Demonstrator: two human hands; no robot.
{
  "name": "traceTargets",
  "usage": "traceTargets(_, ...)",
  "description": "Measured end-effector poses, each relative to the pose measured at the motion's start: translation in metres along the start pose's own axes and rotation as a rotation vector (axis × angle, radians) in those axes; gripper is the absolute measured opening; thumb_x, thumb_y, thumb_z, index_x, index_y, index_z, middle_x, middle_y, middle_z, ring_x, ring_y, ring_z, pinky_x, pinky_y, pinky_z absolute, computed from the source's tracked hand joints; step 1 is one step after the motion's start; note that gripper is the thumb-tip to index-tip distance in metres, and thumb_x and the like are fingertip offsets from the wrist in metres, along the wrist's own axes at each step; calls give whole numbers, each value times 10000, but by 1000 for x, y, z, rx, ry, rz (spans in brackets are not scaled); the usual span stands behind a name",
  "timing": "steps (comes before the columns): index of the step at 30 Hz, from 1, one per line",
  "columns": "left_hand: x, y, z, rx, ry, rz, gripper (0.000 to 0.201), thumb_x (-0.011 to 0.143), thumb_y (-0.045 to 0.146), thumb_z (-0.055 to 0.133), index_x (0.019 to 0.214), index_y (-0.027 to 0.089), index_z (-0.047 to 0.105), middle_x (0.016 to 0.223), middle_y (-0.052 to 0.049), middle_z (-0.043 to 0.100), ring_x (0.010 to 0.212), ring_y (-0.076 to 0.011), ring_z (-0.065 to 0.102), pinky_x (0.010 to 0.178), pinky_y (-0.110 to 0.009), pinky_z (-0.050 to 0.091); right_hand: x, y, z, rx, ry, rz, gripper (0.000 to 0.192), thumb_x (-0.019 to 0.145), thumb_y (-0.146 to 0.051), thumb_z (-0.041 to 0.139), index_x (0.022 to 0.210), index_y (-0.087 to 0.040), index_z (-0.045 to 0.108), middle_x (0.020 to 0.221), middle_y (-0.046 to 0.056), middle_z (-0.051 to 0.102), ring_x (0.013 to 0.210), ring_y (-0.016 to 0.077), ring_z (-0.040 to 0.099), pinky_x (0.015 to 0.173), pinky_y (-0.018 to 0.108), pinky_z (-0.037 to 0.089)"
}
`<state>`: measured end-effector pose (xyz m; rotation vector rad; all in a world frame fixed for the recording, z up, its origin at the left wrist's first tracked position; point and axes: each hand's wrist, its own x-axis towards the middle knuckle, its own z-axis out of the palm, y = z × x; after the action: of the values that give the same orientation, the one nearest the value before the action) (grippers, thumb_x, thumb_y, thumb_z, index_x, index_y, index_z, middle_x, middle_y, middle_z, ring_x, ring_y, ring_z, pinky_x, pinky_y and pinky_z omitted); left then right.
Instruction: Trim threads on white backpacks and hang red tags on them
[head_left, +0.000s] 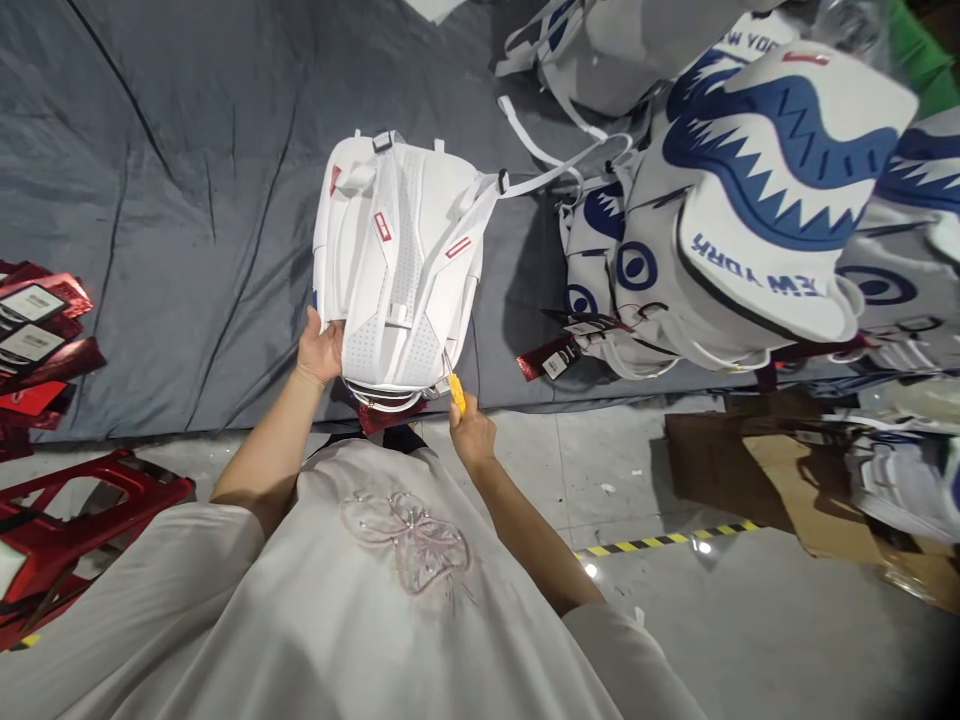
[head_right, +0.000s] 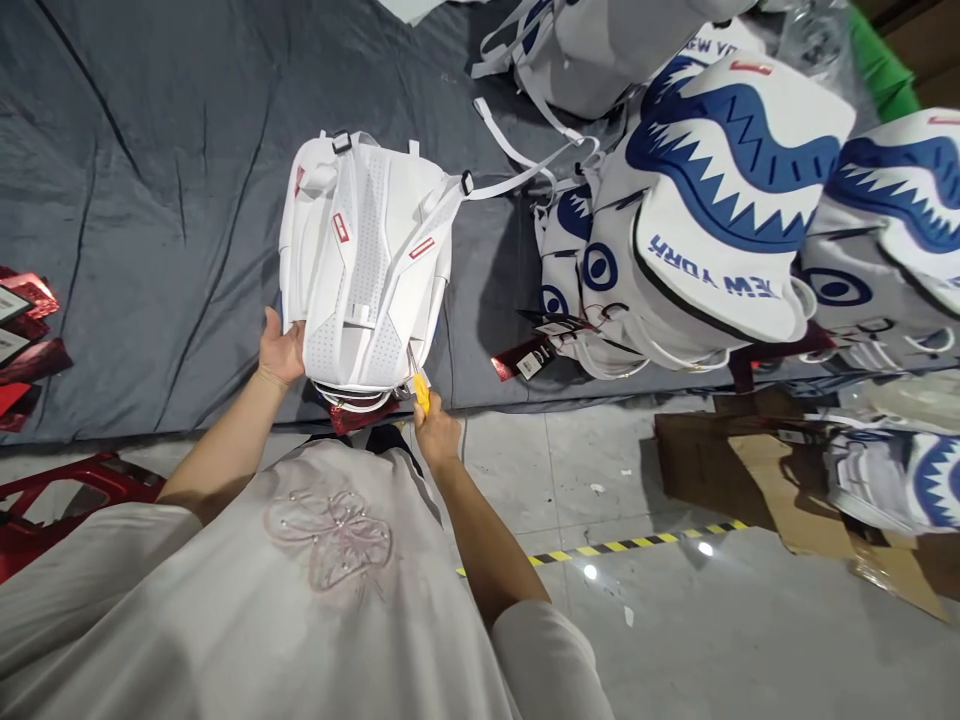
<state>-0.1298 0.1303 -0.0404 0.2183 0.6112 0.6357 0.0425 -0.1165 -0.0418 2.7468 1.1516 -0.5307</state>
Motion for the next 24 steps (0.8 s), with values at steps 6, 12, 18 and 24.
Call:
traceTargets(6,0,2,4,15,41,-37,722,897,757,400,1259,174,624,1109,-128,740,1212,-318,626,1036,-475,497,-24,3,4,71,5,21,439,1026,-354,302,1292,-90,530,837,98,699,684,183,604,614,250,295)
traceTargets(12,3,-4,4,-14,5,-47,679,934,722,344,1236,181,622,1115,-115,737,1203,-308,632,1037,-469,498,-99,17,0,93,-113,3,459,995,-335,270,1279,-105,548,786,89,710,682,216,657,600,254,366)
traceTargets(18,7,-10,7,40,-27,-92,662,917,709,401,1208,162,633,1093,-139,736,1193,-340,632,1027,-501,501,-103,-9,-10,28,-379,-40,400,1023,-397,313,1291,-186,521,931,92,744,850,217,699,693,260,401)
traceTargets(24,-40,-2,23,751,251,118,465,895,521,566,1220,190,601,1284,-152,657,1360,-335,501,1075,-498,458,-87,-26,-14,40,-384,-29,402,1033,-473,311,1215,-207,552,951,99,750,883,226,714,691,273,423)
